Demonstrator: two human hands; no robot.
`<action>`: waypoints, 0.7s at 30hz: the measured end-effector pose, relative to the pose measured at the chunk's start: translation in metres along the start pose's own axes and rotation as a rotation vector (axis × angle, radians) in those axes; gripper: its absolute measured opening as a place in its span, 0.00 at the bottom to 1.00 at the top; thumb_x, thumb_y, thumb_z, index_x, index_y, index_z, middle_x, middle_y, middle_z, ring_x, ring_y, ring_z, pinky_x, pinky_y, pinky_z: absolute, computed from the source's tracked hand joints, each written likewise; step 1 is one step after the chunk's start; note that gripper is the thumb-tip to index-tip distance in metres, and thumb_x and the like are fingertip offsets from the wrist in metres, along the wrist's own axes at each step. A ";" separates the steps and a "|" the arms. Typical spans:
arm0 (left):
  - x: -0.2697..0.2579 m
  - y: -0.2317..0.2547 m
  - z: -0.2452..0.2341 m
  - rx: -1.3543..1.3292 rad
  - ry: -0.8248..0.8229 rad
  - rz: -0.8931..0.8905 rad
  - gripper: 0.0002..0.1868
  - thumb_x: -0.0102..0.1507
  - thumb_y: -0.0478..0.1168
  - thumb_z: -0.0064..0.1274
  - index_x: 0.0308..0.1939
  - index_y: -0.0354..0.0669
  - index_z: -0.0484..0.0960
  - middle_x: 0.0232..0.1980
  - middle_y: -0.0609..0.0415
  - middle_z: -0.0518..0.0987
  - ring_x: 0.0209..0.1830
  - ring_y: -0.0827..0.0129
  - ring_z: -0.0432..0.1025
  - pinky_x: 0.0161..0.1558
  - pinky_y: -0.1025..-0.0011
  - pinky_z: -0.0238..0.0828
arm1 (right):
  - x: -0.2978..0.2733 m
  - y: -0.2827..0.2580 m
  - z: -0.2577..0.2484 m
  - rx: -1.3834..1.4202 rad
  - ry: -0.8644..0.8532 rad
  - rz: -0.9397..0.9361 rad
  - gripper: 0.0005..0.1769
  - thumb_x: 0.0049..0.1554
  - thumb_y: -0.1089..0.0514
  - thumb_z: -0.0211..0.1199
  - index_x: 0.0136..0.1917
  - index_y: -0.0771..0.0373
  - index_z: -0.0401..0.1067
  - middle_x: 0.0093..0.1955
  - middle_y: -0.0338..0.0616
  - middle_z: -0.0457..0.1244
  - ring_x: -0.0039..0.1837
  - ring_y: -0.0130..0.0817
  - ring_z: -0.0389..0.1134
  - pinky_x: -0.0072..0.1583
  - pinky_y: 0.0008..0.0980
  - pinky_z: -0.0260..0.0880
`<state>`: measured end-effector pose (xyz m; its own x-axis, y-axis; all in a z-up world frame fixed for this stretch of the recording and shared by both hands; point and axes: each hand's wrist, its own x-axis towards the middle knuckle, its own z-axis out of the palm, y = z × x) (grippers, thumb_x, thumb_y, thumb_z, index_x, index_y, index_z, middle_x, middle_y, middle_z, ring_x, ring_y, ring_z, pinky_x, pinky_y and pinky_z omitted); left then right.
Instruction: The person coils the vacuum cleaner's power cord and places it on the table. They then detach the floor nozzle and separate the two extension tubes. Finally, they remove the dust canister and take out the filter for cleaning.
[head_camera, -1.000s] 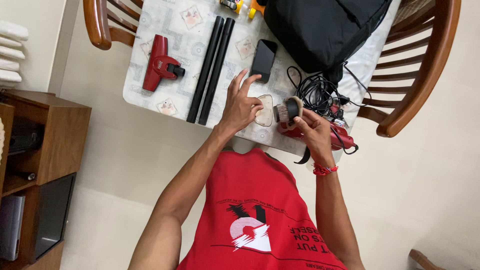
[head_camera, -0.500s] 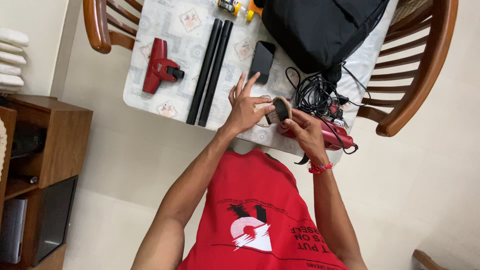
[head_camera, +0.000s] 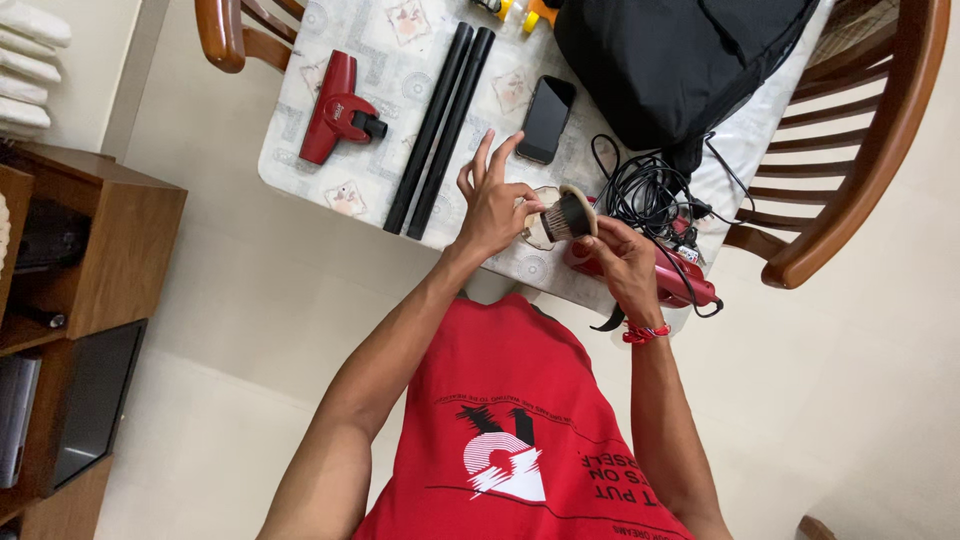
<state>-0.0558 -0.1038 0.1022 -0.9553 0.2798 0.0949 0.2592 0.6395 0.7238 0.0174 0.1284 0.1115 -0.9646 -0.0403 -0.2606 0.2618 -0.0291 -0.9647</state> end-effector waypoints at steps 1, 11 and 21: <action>0.000 -0.001 0.002 0.039 0.017 0.027 0.03 0.58 0.42 0.69 0.31 0.50 0.92 0.82 0.50 0.53 0.84 0.49 0.35 0.75 0.40 0.35 | 0.000 0.000 -0.001 0.001 0.009 -0.003 0.19 0.62 0.68 0.62 0.66 0.71 0.71 0.57 0.46 0.71 0.56 0.26 0.71 0.59 0.25 0.73; 0.002 -0.002 0.008 -0.095 -0.088 0.017 0.23 0.57 0.55 0.69 0.49 0.43 0.89 0.81 0.44 0.45 0.81 0.44 0.27 0.71 0.36 0.27 | 0.002 0.007 0.001 -0.022 0.041 -0.018 0.19 0.60 0.70 0.63 0.65 0.70 0.72 0.57 0.47 0.71 0.57 0.27 0.72 0.59 0.26 0.74; -0.008 -0.014 0.029 -0.097 -0.083 0.058 0.20 0.58 0.52 0.67 0.53 0.55 0.89 0.83 0.46 0.49 0.85 0.44 0.33 0.75 0.38 0.39 | 0.010 -0.011 0.016 0.050 -0.096 0.086 0.17 0.60 0.70 0.63 0.62 0.69 0.69 0.58 0.47 0.70 0.56 0.24 0.71 0.55 0.24 0.73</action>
<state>-0.0480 -0.0938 0.0712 -0.9229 0.3757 0.0847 0.2953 0.5490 0.7819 0.0058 0.1124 0.1198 -0.9318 -0.1397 -0.3349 0.3468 -0.0711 -0.9353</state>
